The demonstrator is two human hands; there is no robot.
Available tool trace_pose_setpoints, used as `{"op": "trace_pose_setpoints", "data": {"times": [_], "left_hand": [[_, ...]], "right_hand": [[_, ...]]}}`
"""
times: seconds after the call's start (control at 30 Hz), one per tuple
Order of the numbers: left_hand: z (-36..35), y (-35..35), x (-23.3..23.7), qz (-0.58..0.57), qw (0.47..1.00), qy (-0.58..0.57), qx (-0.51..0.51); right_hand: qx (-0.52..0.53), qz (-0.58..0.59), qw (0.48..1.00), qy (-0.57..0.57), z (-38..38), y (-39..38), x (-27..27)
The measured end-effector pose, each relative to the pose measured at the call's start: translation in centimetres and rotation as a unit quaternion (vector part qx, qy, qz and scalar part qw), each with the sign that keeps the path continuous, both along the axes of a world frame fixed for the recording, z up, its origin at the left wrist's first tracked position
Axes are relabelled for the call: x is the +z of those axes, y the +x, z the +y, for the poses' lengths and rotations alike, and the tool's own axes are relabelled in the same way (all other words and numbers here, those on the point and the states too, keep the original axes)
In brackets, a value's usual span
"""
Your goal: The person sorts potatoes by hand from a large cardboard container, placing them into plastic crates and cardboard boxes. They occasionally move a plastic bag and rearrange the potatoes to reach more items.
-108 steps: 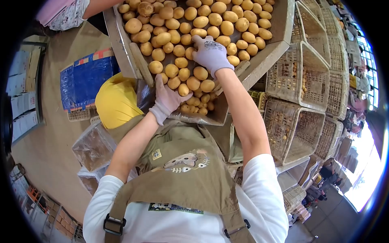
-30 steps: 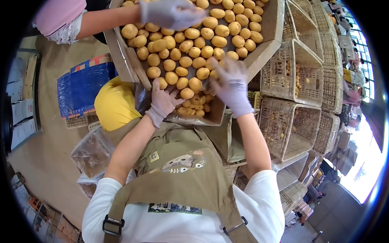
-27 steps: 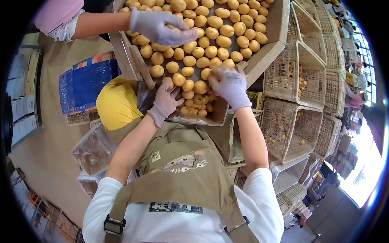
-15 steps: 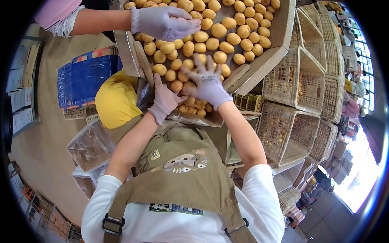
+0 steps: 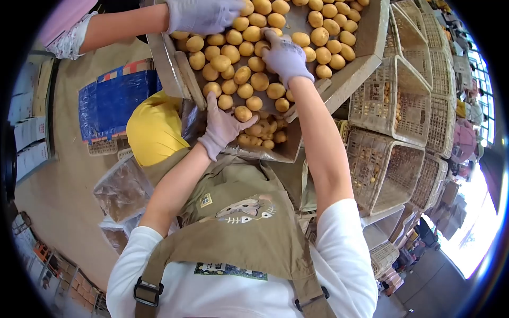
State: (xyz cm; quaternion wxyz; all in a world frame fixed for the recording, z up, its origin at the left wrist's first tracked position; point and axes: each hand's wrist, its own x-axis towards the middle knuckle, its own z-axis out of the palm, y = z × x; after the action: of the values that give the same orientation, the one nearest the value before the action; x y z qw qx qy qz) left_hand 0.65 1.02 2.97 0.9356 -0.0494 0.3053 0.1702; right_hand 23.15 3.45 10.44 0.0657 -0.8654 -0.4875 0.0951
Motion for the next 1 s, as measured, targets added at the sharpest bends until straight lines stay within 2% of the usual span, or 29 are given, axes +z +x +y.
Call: {"op": "trace_pose_setpoints", "data": {"times": [0.1, 0.17, 0.2, 0.23, 0.27, 0.3, 0.33, 0.4, 0.43, 0.47, 0.5, 0.6, 0.67, 0.73, 0.8, 0.83, 0.87, 0.93, 0.97, 1.0], "left_hand": [[0.1, 0.2, -0.6, -0.001, 1.0, -0.025, 0.004], [0.2, 0.0, -1.0, -0.023, 0.999, -0.027, 0.003], [0.3, -0.1, -1.2, -0.039, 0.999, -0.024, 0.002], [0.2, -0.1, -1.5, -0.055, 0.998, -0.024, 0.002], [0.2, -0.1, -1.4, -0.041, 0.999, -0.031, 0.003], [0.3, 0.0, -0.9, -0.027, 0.999, -0.038, 0.002], [0.5, 0.1, -0.5, -0.013, 0.999, -0.044, 0.0], [0.6, 0.2, 0.0, 0.002, 0.999, -0.034, -0.001], [0.5, 0.3, 0.2, 0.005, 1.0, -0.029, -0.004], [0.6, 0.4, 0.4, 0.007, 1.0, -0.022, -0.008], [0.5, 0.4, 0.0, -0.005, 1.0, -0.01, -0.006], [0.2, 0.3, -0.5, -0.022, 1.0, -0.012, -0.001], [0.3, 0.7, -0.1, -0.01, 1.0, -0.021, -0.007], [0.3, 0.8, 0.3, 0.004, 0.999, -0.032, -0.008], [0.3, 0.3, -0.6, 0.003, 0.999, -0.034, -0.006], [0.5, 0.1, -0.4, 0.003, 0.999, -0.036, -0.005], [0.5, 0.0, -0.1, 0.027, 1.0, 0.003, -0.009], [0.5, 0.0, 3.3, 0.078, 0.994, 0.074, -0.012], [0.4, -0.2, 4.0, 0.098, 0.99, 0.1, -0.012], [0.4, -0.3, 3.7, 0.105, 0.981, 0.163, -0.019]], "right_hand": [[-0.009, 0.12, 0.985, 0.121, -0.2, 0.9, -0.3], [-0.014, 0.145, 0.956, 0.253, -3.7, -0.9, 1.5], [0.047, -0.001, 0.951, 0.306, -6.5, -2.2, 3.2], [0.049, -0.017, 0.946, 0.321, -10.3, -3.0, 3.9], [-0.002, 0.014, 0.947, 0.32, -14.7, -4.2, 4.2], [0.02, -0.07, 0.946, 0.316, -19.4, -4.3, 3.5], [-0.004, -0.038, 0.938, 0.343, -23.9, -4.8, 2.1], [-0.1, -0.007, 0.981, 0.163, -33.0, -5.6, 0.4], [-0.182, -0.015, 0.983, 0.005, -36.4, -6.4, -0.3], [-0.258, -0.021, 0.954, -0.152, -38.4, -7.0, -1.1], [-0.267, 0.006, 0.963, -0.023, -38.7, -6.9, -2.0], [-0.101, -0.027, 0.985, 0.137, -27.8, -7.5, 2.9], [0.007, 0.013, 0.973, 0.229, -20.9, -8.3, 4.3], [0.087, 0.003, 0.963, 0.256, -15.5, -8.6, 3.6], [0.104, -0.03, 0.983, 0.151, -12.7, -8.6, 2.1], [0.116, 0.02, 0.992, 0.049, -12.5, -7.7, 0.4], [0.064, 0.097, 0.992, 0.043, -12.4, -6.4, -0.7], [-0.041, 0.249, 0.968, 0.021, -10.8, -5.5, 0.5], [0.014, 0.027, 0.996, 0.085, -10.4, -5.4, 0.4], [0.107, -0.154, 0.977, 0.104, -10.4, -5.1, 0.2]]}}
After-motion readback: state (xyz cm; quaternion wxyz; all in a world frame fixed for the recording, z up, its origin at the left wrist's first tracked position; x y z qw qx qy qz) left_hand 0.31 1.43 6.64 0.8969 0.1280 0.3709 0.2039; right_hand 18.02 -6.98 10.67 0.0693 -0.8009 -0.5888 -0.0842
